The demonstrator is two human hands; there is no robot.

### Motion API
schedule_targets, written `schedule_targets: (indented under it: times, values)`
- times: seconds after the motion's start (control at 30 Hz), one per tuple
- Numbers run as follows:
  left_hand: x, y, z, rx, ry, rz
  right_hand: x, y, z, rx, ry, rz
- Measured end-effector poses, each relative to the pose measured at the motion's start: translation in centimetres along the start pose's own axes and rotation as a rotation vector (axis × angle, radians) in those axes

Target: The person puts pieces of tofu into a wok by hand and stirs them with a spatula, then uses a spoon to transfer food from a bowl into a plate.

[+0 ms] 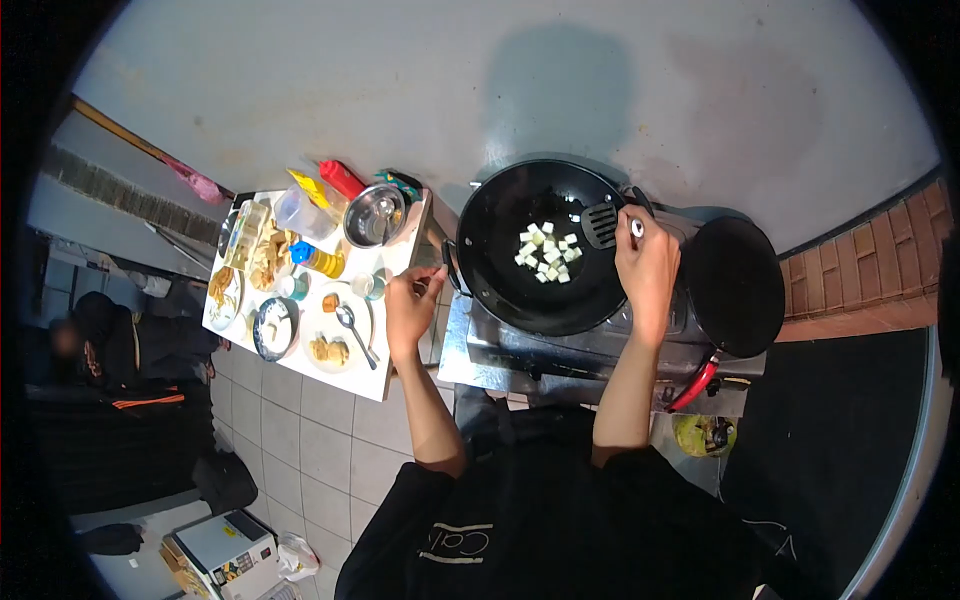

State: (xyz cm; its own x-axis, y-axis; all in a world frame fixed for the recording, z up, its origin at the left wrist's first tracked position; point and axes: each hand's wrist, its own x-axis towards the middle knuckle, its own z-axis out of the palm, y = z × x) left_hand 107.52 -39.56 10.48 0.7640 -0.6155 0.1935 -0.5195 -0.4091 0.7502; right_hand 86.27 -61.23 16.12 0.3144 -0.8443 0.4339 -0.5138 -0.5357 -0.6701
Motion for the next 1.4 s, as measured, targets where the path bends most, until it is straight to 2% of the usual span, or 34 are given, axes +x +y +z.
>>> schedule_targets:
  times: [0.1, 0.17, 0.2, 0.27, 0.33, 0.4, 0.57, 0.67, 0.83, 0.97, 1.17, 1.23, 1.3, 1.4]
  values:
    - [0.6, 0.1, -0.1, -0.009, -0.003, -0.012, -0.5, 0.1, 1.0, -0.024, -0.037, 0.046]
    - [1.1, -0.8, 0.0, -0.022, -0.046, -0.032, -1.1, -0.3, 1.6, 0.078, 0.006, 0.007]
    - [1.6, -1.1, 0.1, -0.039, -0.069, -0.049, -1.4, -0.1, 2.0, 0.055, -0.062, 0.018]
    - [2.2, -1.2, 0.2, -0.047, -0.075, -0.011, -1.7, -0.1, 2.9, 0.120, -0.037, -0.046]
    - [2.3, -1.2, 0.3, -0.048, -0.073, 0.011, -1.8, -0.1, 2.6, 0.133, -0.074, -0.018]
    - [2.6, -1.2, 0.2, -0.007, -0.062, 0.037, -1.6, -0.5, 2.3, 0.238, 0.030, -0.082]
    - [2.2, -1.2, 0.4, -0.022, -0.074, 0.018, -1.8, -0.1, 2.2, 0.098, -0.059, -0.033]
    - [2.2, -1.4, 0.6, -0.027, -0.074, 0.016, -2.1, -0.4, 2.1, 0.205, -0.131, 0.000]
    - [1.9, -1.1, 0.6, -0.046, -0.074, 0.024, -1.7, -0.4, 1.4, 0.173, -0.010, -0.004]
    - [1.6, -1.1, 0.7, -0.045, -0.054, 0.033, -1.9, 0.7, 2.4, 0.076, 0.010, -0.047]
    - [1.0, -0.1, 0.8, -0.068, -0.022, 0.020, -2.1, 0.2, 1.6, 0.198, -0.039, 0.004]
    - [0.7, -0.2, 1.1, -0.080, -0.007, 0.001, -1.9, 0.8, 1.8, 0.135, 0.044, -0.062]
    - [0.5, -0.6, 1.6, -0.109, 0.046, 0.058, -2.3, 0.8, 2.0, 0.145, -0.002, -0.042]
    - [0.3, -0.8, 1.8, -0.133, 0.043, 0.039, -2.5, 0.7, 2.1, 0.185, -0.059, -0.020]
